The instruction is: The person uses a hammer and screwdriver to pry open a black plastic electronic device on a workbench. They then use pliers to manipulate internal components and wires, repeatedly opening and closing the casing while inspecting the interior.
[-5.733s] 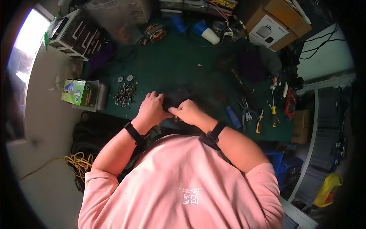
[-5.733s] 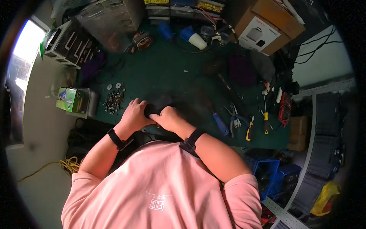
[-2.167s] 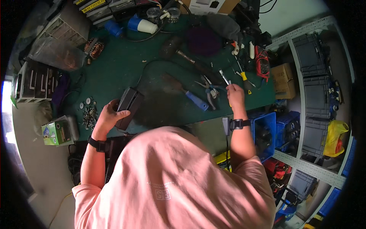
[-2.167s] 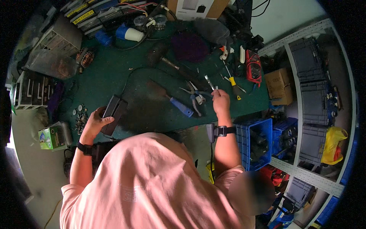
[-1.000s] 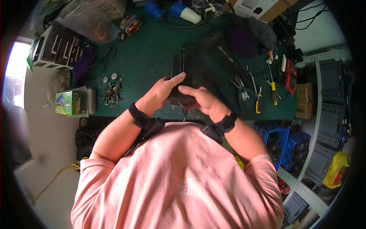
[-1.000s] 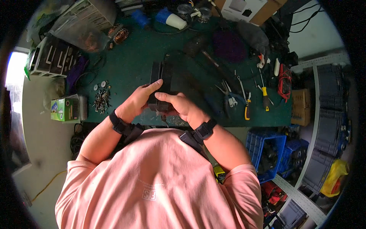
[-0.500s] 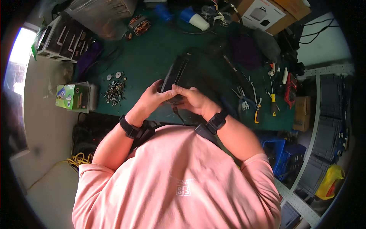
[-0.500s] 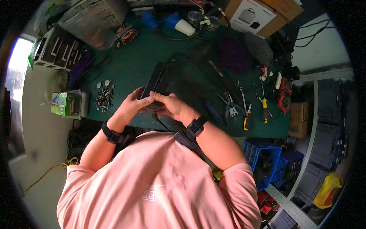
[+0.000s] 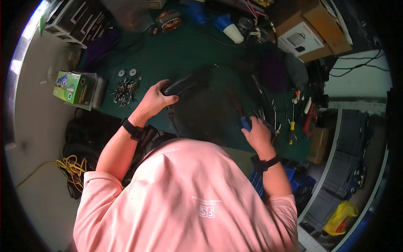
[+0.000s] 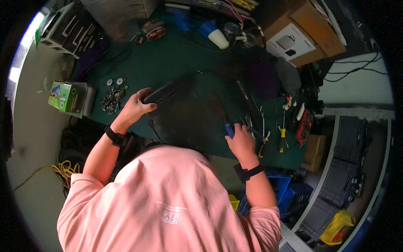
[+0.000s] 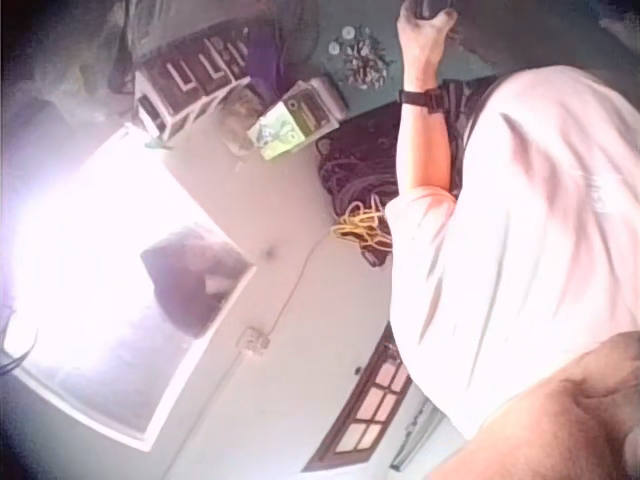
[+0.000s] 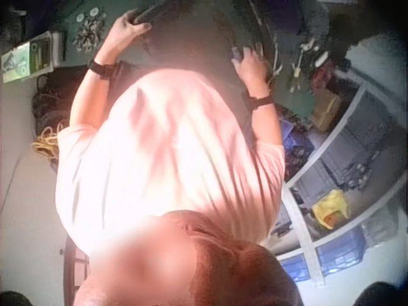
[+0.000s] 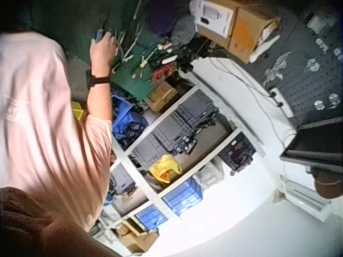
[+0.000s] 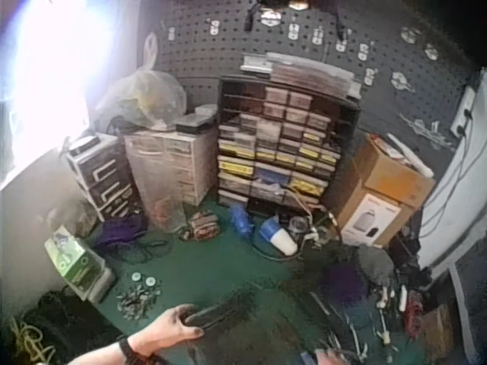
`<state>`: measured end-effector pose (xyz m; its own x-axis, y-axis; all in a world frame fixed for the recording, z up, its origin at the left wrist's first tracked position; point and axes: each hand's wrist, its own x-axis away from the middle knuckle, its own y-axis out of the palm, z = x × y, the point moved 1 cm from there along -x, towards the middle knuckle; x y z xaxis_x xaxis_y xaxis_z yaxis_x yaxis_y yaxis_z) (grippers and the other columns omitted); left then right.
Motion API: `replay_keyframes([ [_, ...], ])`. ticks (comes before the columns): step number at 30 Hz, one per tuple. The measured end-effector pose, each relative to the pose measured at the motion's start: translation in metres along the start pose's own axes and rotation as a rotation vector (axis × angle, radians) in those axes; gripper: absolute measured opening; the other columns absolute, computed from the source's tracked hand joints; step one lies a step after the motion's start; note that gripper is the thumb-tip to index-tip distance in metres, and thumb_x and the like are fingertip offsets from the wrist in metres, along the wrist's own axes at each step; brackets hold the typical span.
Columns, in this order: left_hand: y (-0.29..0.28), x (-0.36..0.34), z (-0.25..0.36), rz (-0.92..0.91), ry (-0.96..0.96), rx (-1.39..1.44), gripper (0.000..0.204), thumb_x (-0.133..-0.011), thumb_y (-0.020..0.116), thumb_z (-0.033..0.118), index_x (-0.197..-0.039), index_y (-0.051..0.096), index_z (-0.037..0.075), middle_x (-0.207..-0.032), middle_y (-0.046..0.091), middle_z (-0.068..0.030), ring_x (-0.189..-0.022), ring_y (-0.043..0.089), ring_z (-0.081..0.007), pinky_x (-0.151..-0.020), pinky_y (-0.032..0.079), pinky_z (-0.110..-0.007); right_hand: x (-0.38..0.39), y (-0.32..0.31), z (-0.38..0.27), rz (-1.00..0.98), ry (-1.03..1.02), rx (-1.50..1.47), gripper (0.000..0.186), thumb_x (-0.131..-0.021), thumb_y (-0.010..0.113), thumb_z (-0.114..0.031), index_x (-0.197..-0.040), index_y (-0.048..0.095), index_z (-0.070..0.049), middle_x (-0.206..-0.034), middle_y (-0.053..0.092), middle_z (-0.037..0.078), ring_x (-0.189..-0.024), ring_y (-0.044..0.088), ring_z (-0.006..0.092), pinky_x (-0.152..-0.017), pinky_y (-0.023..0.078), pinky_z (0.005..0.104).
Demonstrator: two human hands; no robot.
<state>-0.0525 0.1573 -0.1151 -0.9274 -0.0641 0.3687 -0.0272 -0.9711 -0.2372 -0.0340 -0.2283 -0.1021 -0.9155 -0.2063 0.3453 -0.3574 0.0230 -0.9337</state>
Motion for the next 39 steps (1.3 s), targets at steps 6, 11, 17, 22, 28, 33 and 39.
replay_keyframes([
  [6,-0.021,0.008,0.031,0.023,0.153,-0.239,0.081,-0.068,0.079,0.019,-0.138,0.049,-0.007,-0.127,0.062,-0.0205,-0.119,0.06,-0.0254,-0.104,0.045,-0.034,-0.015,0.044,0.012,0.005,-0.006,0.094,0.037,-0.083,0.072,-0.021,-0.113,0.058,-0.004,-0.112,0.063,0.02,-0.103,0.065,0.0398,-0.082,0.056,0.0503],
  [11,-0.043,0.012,0.061,-0.05,0.338,-0.578,0.083,-0.062,0.081,0.02,-0.136,0.051,-0.003,-0.122,0.063,-0.0212,-0.116,0.062,-0.0279,-0.101,0.047,-0.035,-0.007,0.032,0.027,-0.01,0.035,-0.314,0.038,-0.087,0.064,-0.015,-0.119,0.056,0.003,-0.1,0.066,0.018,-0.089,0.068,0.028,-0.074,0.056,0.0414],
  [17,-0.04,-0.015,0.05,-0.226,0.153,-0.28,0.077,-0.069,0.078,0.021,-0.136,0.051,-0.004,-0.124,0.064,-0.0191,-0.114,0.061,-0.0257,-0.1,0.047,-0.035,0.019,-0.034,0.026,-0.17,0.062,-0.908,0.045,-0.087,0.068,-0.015,-0.126,0.055,0.002,-0.089,0.067,0.011,-0.075,0.063,0.0137,-0.066,0.051,0.0297],
  [22,-0.033,-0.022,0.011,-0.349,0.172,-0.073,0.075,-0.069,0.08,0.023,-0.133,0.055,-0.005,-0.109,0.069,-0.0165,-0.102,0.065,-0.0241,-0.092,0.05,-0.033,-0.025,-0.079,-0.057,0.144,-0.377,-0.531,0.06,-0.076,0.084,-0.026,-0.123,0.056,-0.001,-0.104,0.068,0.022,-0.097,0.067,0.0399,-0.081,0.053,0.0429],
  [28,-0.039,-0.012,-0.001,-0.389,0.114,-0.174,0.082,-0.071,0.08,0.025,-0.14,0.048,-0.005,-0.129,0.061,-0.0157,-0.118,0.057,-0.0231,-0.103,0.044,-0.034,-0.084,-0.053,-0.151,-0.058,-0.432,-0.541,0.068,-0.069,0.089,-0.032,-0.12,0.057,-0.002,-0.111,0.068,0.023,-0.105,0.065,0.0429,-0.087,0.052,0.0442],
  [33,-0.037,-0.009,-0.03,-0.156,0.072,0.047,0.084,-0.071,0.079,0.029,-0.142,0.048,-0.004,-0.119,0.066,-0.0202,-0.108,0.063,-0.0263,-0.095,0.048,-0.033,-0.113,-0.027,-0.164,-0.049,-0.459,-0.533,0.07,-0.067,0.09,-0.031,-0.12,0.057,0.0,-0.108,0.067,0.023,-0.103,0.067,0.0371,-0.086,0.052,0.0405],
  [39,-0.02,0.006,-0.046,0.077,-0.054,-0.02,0.088,-0.075,0.082,0.037,-0.144,0.046,-0.005,-0.134,0.059,-0.0224,-0.126,0.056,-0.0293,-0.107,0.044,-0.036,-0.127,-0.022,-0.177,-0.021,-0.468,-0.428,0.068,-0.068,0.09,-0.032,-0.118,0.058,0.0,-0.108,0.068,0.023,-0.102,0.067,0.0382,-0.085,0.052,0.0415],
])
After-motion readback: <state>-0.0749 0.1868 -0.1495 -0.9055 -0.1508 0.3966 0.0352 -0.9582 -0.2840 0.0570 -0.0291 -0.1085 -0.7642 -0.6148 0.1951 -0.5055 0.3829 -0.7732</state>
